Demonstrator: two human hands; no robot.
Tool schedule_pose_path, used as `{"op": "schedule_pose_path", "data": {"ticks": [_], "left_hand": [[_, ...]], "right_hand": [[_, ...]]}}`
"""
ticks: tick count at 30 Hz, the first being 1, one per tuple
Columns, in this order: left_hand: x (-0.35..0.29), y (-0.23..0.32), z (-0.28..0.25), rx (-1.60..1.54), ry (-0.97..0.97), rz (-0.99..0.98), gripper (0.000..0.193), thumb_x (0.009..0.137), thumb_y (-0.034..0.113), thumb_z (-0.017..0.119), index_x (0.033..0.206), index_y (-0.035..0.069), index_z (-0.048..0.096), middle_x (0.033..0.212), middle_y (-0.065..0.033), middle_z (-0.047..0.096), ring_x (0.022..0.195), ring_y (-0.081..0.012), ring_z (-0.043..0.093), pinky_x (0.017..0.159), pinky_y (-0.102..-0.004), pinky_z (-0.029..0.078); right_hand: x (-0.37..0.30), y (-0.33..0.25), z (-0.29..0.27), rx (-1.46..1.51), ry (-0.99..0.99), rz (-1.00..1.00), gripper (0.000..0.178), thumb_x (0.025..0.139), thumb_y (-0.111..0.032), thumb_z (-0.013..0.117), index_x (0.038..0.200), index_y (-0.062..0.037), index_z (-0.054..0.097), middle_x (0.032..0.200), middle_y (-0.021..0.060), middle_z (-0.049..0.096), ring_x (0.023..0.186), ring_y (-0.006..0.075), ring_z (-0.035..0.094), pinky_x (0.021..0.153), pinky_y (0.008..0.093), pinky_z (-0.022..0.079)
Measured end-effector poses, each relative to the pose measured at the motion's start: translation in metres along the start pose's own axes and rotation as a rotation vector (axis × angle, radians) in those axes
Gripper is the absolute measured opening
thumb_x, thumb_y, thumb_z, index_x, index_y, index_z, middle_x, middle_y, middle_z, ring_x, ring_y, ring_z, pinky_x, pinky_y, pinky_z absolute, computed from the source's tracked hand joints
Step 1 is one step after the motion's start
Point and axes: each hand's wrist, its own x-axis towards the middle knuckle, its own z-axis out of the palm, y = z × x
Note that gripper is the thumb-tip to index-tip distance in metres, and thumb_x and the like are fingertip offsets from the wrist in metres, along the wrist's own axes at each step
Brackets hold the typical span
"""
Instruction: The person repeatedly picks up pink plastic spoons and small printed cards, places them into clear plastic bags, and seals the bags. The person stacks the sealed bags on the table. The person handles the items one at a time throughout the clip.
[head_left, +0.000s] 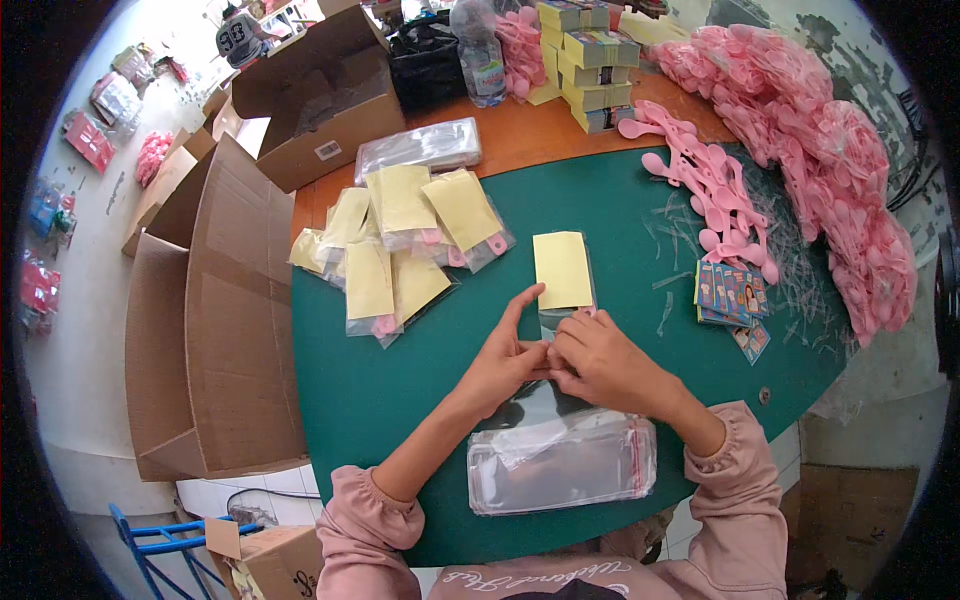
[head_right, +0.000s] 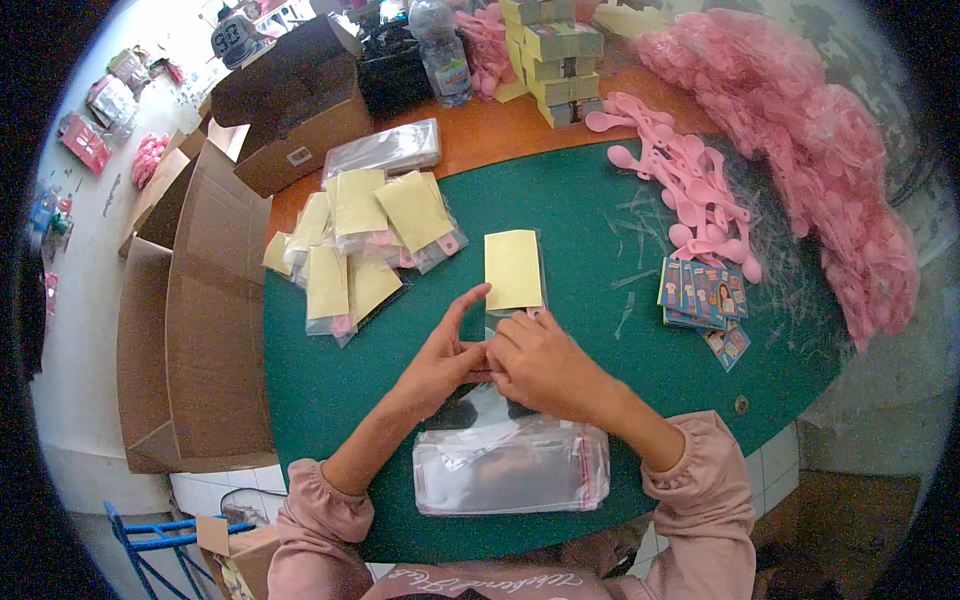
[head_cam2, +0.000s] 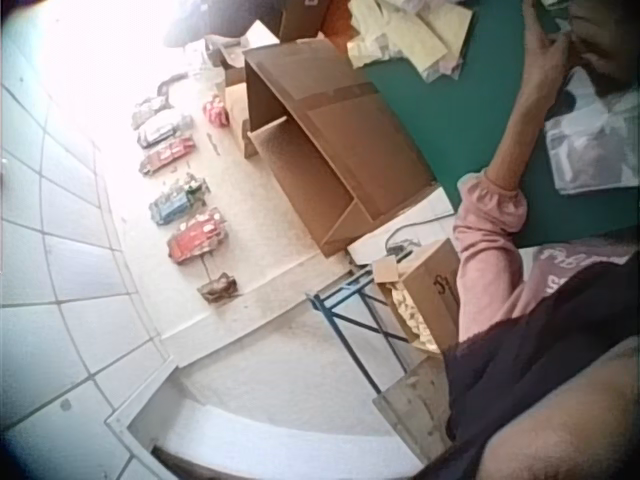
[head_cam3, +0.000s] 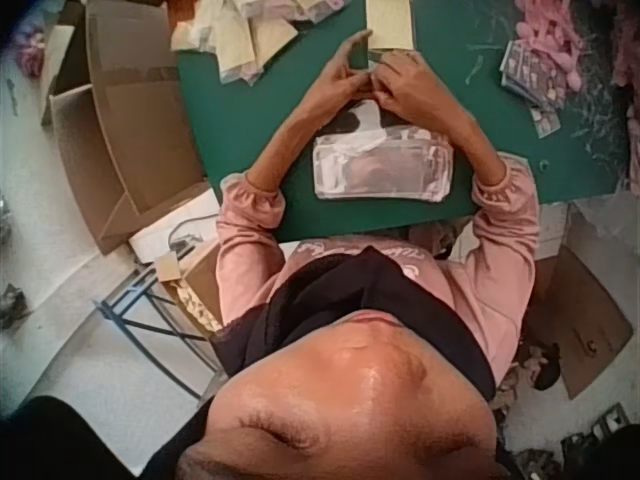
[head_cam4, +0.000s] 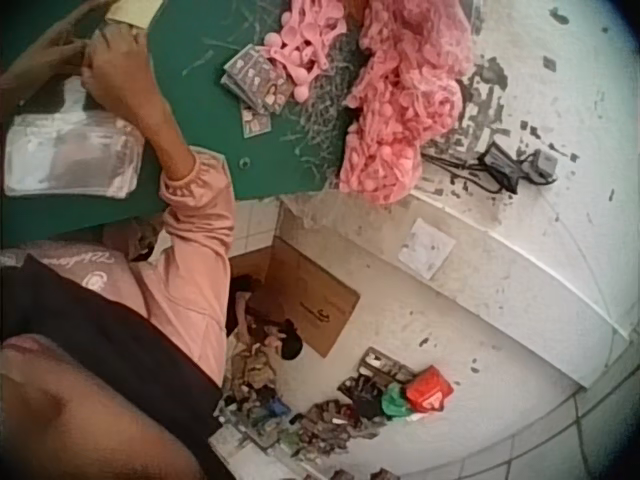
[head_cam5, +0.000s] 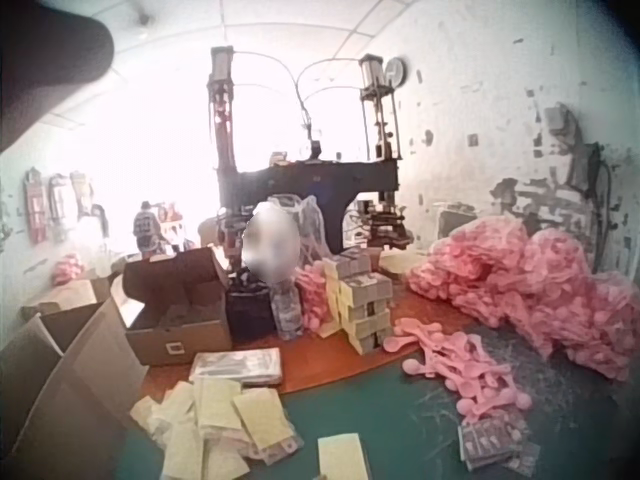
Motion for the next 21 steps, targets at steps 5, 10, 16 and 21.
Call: {"op": "schedule_pose_path", "data": {"ticks": [5,10,16,21], "left_hand": [[0.002,0.001,-0.007,-0.043,0.041,0.028,0.036,0.091,0.008,0.04,0.126,0.01,0.03,0.094,-0.0111,0.059,0.09,-0.0187,0.06,0.08,-0.0291,0.05],[0.011,-0.001,-0.003,-0.005,-0.08,0.018,0.022,0.091,0.007,0.038,0.111,0.002,0.045,0.103,-0.0139,0.058,0.1,-0.0202,0.057,0.085,-0.0306,0.048],[0.004,-0.001,-0.009,-0.09,-0.05,0.007,0.023,0.091,0.006,0.034,0.109,0.0,0.048,0.109,-0.0145,0.056,0.104,-0.0211,0.055,0.086,-0.0311,0.047],[0.0,0.011,-0.005,-0.33,-0.137,-0.05,0.025,0.092,0.007,0.034,0.112,0.004,0.049,0.11,-0.0128,0.054,0.101,-0.0184,0.056,0.081,-0.0266,0.048]], "right_hand": [[-0.005,0.049,-0.056,0.926,-0.262,0.217,0.012,0.081,-0.014,0.059,0.08,-0.0049,0.051,0.078,0.0032,0.05,0.072,0.0092,0.047,0.064,0.0233,0.04],[-0.026,0.116,-0.102,0.492,-0.052,0.571,0.013,0.079,-0.009,0.055,0.089,-0.0032,0.048,0.085,0.0063,0.049,0.076,0.014,0.049,0.068,0.0263,0.042],[-0.009,0.04,-0.041,0.221,-0.025,0.191,0.044,0.069,0.002,0.057,0.11,-0.0023,0.042,0.097,0.0123,0.046,0.09,0.03,0.05,0.079,0.0336,0.043],[-0.008,0.034,-0.011,0.349,0.058,0.345,0.022,0.069,0.003,0.06,0.089,-0.0037,0.055,0.091,0.0114,0.047,0.081,0.0246,0.055,0.071,0.031,0.047]]}}
